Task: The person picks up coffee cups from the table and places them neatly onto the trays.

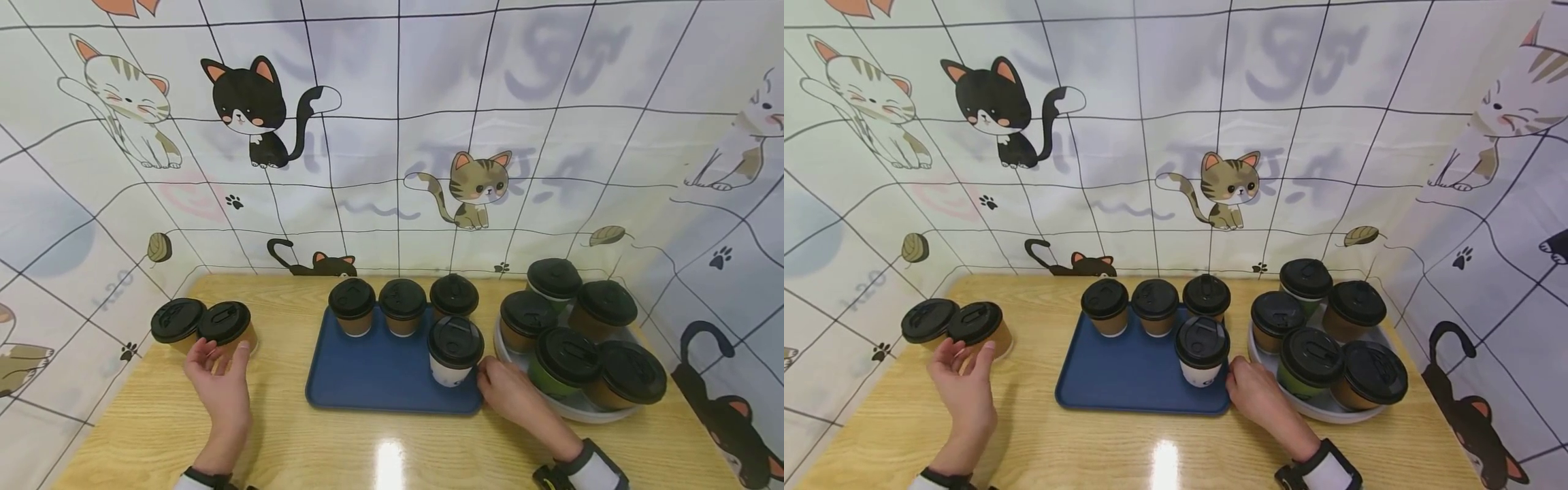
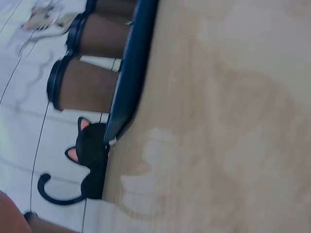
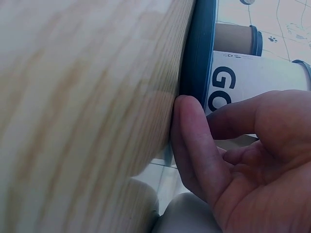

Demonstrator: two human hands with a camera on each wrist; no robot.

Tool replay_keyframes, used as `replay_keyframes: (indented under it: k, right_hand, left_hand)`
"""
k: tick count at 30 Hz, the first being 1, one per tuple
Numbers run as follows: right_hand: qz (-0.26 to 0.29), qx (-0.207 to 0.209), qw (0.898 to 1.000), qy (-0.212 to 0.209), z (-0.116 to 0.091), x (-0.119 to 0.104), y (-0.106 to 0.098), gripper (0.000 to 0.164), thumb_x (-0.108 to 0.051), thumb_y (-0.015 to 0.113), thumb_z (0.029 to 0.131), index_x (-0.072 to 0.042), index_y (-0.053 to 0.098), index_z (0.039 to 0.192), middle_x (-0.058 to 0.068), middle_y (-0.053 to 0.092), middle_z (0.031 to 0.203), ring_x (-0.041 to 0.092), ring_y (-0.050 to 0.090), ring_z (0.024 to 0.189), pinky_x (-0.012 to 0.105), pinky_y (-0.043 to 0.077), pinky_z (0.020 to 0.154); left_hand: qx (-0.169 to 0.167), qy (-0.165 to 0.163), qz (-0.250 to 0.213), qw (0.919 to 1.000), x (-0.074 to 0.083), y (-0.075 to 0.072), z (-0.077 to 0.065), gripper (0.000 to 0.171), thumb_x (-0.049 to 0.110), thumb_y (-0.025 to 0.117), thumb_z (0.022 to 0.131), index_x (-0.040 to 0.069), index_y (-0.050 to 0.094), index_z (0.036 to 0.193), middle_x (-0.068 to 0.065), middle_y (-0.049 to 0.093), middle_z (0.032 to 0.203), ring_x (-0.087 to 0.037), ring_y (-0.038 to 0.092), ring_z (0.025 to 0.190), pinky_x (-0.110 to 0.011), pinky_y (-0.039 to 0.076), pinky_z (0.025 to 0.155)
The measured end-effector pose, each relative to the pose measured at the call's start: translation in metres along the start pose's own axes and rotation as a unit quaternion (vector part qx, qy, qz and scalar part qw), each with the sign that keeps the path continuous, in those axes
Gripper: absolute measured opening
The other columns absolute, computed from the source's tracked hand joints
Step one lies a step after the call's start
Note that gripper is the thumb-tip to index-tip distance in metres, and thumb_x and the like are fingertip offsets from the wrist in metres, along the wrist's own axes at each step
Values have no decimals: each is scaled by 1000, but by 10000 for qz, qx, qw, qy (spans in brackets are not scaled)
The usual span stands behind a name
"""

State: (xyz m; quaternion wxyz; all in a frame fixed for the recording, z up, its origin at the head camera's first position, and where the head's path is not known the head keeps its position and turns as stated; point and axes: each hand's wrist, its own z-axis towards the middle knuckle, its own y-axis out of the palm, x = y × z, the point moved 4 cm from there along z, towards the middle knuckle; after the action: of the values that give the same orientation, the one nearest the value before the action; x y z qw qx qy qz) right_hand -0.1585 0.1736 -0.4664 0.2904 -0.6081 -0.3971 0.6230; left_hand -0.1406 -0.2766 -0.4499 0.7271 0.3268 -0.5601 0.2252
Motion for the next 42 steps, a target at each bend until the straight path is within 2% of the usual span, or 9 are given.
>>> replay_keyframes:
  k: [3,7,13,17,22,28,35,42]
  right_hand:
    - [33,-19,10000,30,0,0,0,8,-4,59,99,-3,64,93,-1,56,67,10,55,54,32,44,53]
    - [60,-34,10000,59,1,1,1,8,-3,59,99,-2,64,94,-1,57,68,10,56,54,31,45,53]
    - [84,-25,9999,100,0,1,1,8,-3,59,99,-3,64,93,-1,57,68,10,56,54,31,45,53]
    - [102,-43,9999,113,0,0,1,9,-3,58,99,-3,64,93,-1,56,67,11,55,54,31,44,52]
    - [106,-37,9999,124,0,-1,0,10,-3,58,99,-4,63,91,-1,55,66,11,54,54,31,43,52]
    - [95,0,9999,93,-1,-2,-1,9,-3,59,99,-4,63,91,-1,55,65,11,54,54,31,44,52]
    - [114,13,9999,86,0,-2,-1,9,-3,58,99,-3,64,91,-1,56,66,11,54,54,31,44,52]
    - [145,-5,9999,60,-1,-2,-1,10,-3,58,99,-3,63,91,-1,55,66,11,54,54,31,44,52]
  left_hand:
    - [429,-411,203,9980,-3,-9,10,72,10,78,92,14,32,148,5,33,135,-10,37,123,-24,30,108]
    - [619,-744,457,9943,-7,-14,17,85,19,82,90,15,26,155,1,26,148,-14,28,135,-25,23,117]
    - [206,-1131,754,9905,-19,-13,23,109,27,86,88,20,8,165,-5,10,165,-20,8,152,-33,14,125]
    - [-75,-1098,763,9910,-26,-12,27,111,22,85,88,16,5,164,-7,11,163,-22,5,152,-35,11,124]
    - [-241,-1004,796,9915,-30,-6,31,103,18,84,89,14,11,162,-5,14,159,-21,11,146,-33,13,122]
    - [-164,-987,739,9922,-35,-1,38,99,13,83,89,14,15,160,-6,15,160,-20,17,147,-33,15,122]
    - [-122,-849,646,9942,-40,3,44,101,12,86,86,15,17,160,-5,23,156,-21,31,143,-31,25,119]
    - [-28,-679,575,9960,-41,6,50,101,6,86,83,15,19,158,-6,26,159,-19,34,141,-22,20,117]
